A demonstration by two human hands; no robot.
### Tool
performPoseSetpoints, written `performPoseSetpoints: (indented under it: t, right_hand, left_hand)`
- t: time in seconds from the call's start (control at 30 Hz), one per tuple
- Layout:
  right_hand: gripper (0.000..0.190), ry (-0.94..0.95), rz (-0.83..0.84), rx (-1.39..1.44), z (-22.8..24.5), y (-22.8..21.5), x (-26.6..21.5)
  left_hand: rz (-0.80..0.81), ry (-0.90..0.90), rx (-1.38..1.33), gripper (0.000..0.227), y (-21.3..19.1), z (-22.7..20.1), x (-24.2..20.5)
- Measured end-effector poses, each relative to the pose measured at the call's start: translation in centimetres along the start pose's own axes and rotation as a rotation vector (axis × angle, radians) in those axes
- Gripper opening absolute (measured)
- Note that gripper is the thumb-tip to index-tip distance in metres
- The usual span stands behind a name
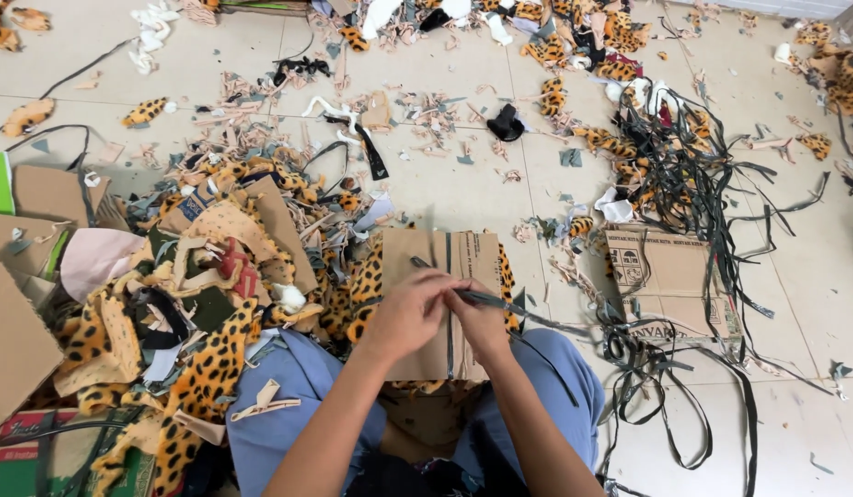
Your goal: The person organizes leopard-print fabric scraps on the floor, places cardboard sheets on top, and ties a black plastic strap around the bundle to secure it.
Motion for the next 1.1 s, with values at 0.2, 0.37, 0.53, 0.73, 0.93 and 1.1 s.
performPoseSetpoints:
  t: [0.2,0.37,0.53,0.73,0.93,1.1]
  right_hand:
    - [0.021,-0.229,0.162,-0.343,1.5,0.3,-1.2]
    - [0.012,-0.474,0.162,-0.355,1.1,-0.2,-1.9]
    - [0.008,-0.656,0.100,-0.345,-0.4,-0.3,-1.2]
    - [0.013,-0.744,0.013,-0.302,-0.9,-0.6,-1.4]
    - [0.010,-0.752,-0.141,-0.379,2.3,-3.1,-0.7]
    - [0.015,-0.659,-0.279,-0.498,-0.1,-5.0,2.1]
  left_hand:
    - [0.156,-0.128,0.300,0.048,3.0,5.4,-3.2]
    - [0.273,-0.302,0.356,0.046,3.9,8.9,-5.4]
    - [0.371,-0.286,0.254,0.025,2.9,5.5,-4.5]
    - [0.047,-0.300,0.024,0.029,0.8,5.1,-5.1]
    - [-0.329,-0.480,0.032,0.037,-4.0,7.3,-5.5]
    - [-0.456,-0.539,0.209,0.047,-8.3,18.4,-7.9]
Point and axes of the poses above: each hand's wrist, its own x-axis towards the middle knuckle, its own y-axis out of the palm, z = x × y, the point moved 10 cm from there along x, towards the middle knuckle, and after that the axes turned 1 degree about y, right-handed, at the moved point
